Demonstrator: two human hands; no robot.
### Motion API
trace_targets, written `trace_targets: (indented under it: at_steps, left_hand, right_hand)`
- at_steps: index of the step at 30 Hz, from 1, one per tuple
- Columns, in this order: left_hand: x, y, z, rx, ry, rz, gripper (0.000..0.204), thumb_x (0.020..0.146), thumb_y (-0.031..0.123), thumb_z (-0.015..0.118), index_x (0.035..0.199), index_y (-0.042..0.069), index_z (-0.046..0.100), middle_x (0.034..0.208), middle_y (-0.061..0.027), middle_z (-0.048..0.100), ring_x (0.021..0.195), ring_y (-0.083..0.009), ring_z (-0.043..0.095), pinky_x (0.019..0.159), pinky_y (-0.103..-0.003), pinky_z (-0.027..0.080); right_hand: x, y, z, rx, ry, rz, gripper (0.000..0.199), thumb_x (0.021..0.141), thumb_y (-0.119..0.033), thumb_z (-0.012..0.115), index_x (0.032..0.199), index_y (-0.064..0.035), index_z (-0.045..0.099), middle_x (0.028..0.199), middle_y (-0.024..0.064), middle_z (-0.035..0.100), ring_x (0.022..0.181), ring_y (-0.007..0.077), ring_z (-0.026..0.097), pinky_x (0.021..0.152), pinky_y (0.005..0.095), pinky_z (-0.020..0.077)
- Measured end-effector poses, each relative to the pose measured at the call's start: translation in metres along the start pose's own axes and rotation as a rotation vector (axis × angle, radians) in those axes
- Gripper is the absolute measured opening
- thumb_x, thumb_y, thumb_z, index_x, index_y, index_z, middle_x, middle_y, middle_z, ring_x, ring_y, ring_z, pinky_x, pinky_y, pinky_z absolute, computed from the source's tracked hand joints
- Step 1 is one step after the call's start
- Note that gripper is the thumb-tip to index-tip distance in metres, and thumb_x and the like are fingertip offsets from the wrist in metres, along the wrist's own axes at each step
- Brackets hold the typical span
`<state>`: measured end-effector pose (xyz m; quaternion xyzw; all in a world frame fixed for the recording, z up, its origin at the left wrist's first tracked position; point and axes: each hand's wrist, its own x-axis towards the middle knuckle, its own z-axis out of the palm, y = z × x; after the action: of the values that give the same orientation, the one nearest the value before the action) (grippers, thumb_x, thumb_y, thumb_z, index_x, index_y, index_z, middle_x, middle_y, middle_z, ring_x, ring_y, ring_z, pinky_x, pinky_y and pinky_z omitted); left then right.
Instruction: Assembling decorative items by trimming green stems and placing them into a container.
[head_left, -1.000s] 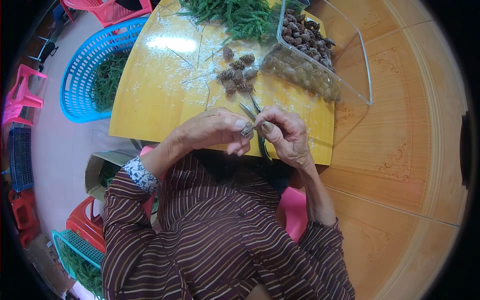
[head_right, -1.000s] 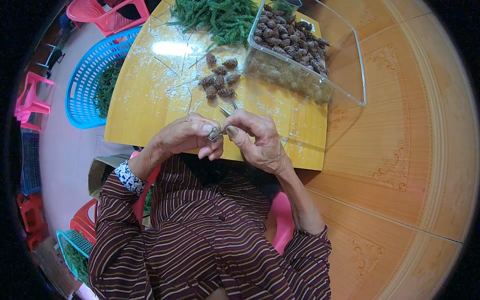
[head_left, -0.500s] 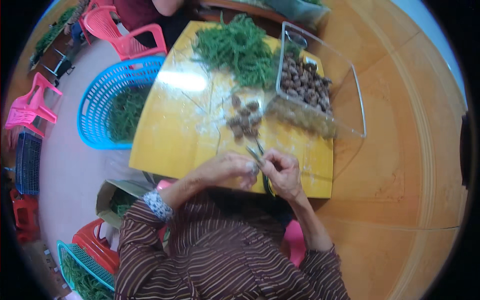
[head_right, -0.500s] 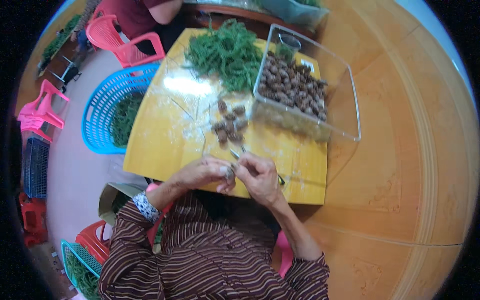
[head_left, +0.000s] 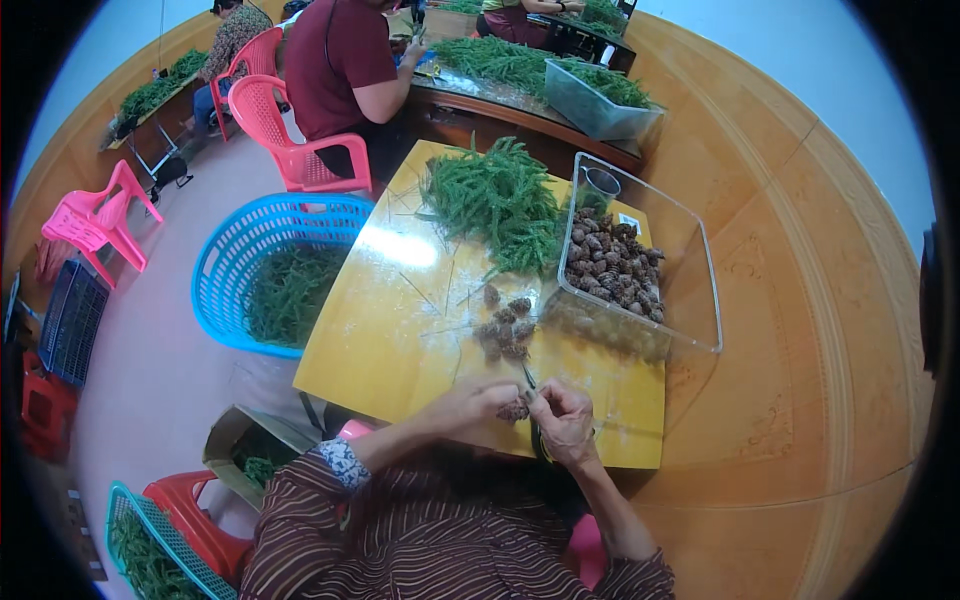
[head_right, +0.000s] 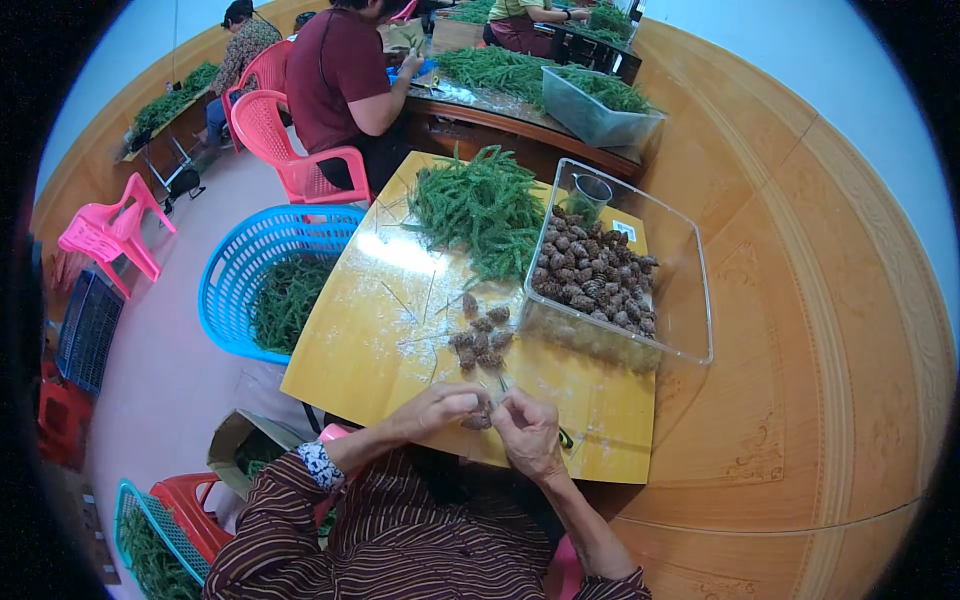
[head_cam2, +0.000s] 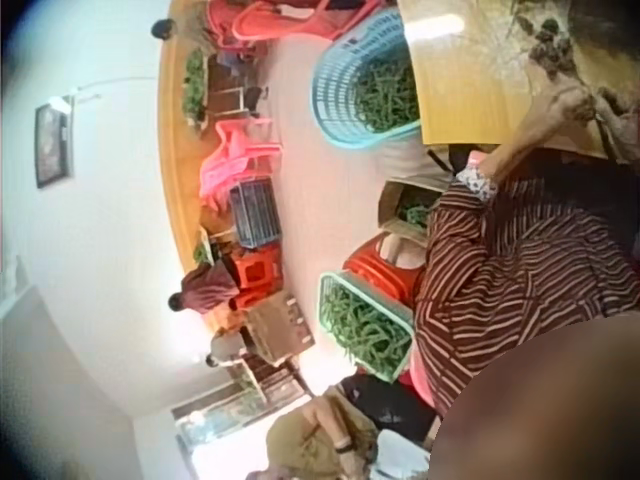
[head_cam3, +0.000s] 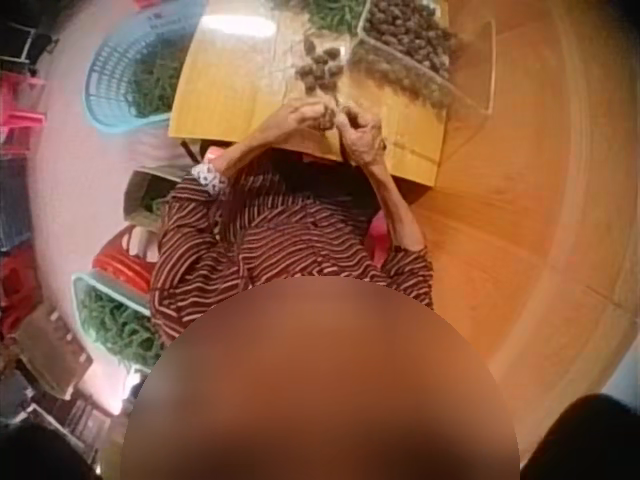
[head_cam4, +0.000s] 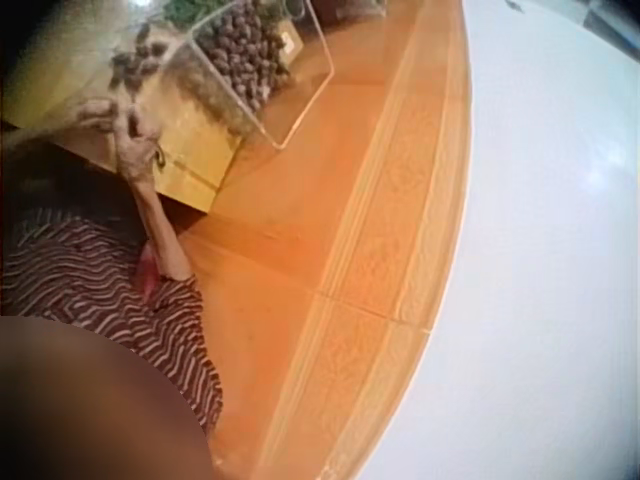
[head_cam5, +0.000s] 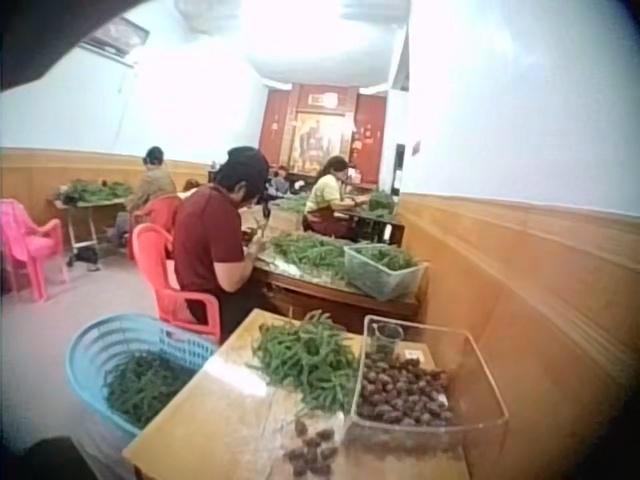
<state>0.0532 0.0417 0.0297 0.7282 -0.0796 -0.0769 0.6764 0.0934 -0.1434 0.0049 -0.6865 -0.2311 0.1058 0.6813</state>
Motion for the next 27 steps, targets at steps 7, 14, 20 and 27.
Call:
trace_targets:
  at_steps: [7,14,20,27]
  left_hand:
    - [0.005,-0.002,-0.017,-0.014,-0.455,-0.219,0.023,0.091,0.024,0.055,0.091,0.001,0.059,0.078,-0.0021,0.06,0.074,-0.0143,0.058,0.065,-0.03,0.046]
    - [0.0,-0.01,0.007,0.586,0.001,0.261,0.024,0.091,0.021,0.055,0.081,0.0,0.06,0.07,0.0002,0.057,0.069,-0.0097,0.052,0.064,-0.024,0.042]
    - [0.003,-0.003,0.006,0.098,-0.008,-0.146,0.025,0.09,0.021,0.056,0.078,0.0,0.06,0.069,-0.0004,0.057,0.068,-0.0094,0.053,0.064,-0.024,0.042]
    - [0.001,-0.004,0.013,0.093,0.023,-0.116,0.024,0.091,0.019,0.058,0.081,-0.002,0.062,0.067,0.0015,0.054,0.067,-0.0062,0.05,0.061,-0.023,0.04]
  right_hand:
    - [-0.002,-0.02,-0.001,-0.212,-0.051,-0.117,0.016,0.087,-0.009,0.06,0.074,-0.0002,0.056,0.058,0.0022,0.048,0.054,0.0076,0.044,0.051,0.0246,0.0361]
    - [0.008,-0.004,-0.004,-0.327,-0.002,-0.047,0.021,0.09,-0.014,0.058,0.073,-0.0018,0.055,0.058,-0.0014,0.045,0.053,0.0051,0.04,0.048,0.0237,0.033]
    - [-0.004,0.011,-0.012,0.611,0.001,0.351,0.033,0.099,-0.033,0.051,0.091,-0.0024,0.06,0.068,-0.0046,0.05,0.053,0.0009,0.035,0.047,0.0171,0.0274]
    - [-0.007,0.011,0.004,0.441,0.082,0.204,0.033,0.098,-0.032,0.053,0.099,-0.0003,0.06,0.07,-0.0036,0.05,0.054,0.0008,0.035,0.047,0.017,0.0272]
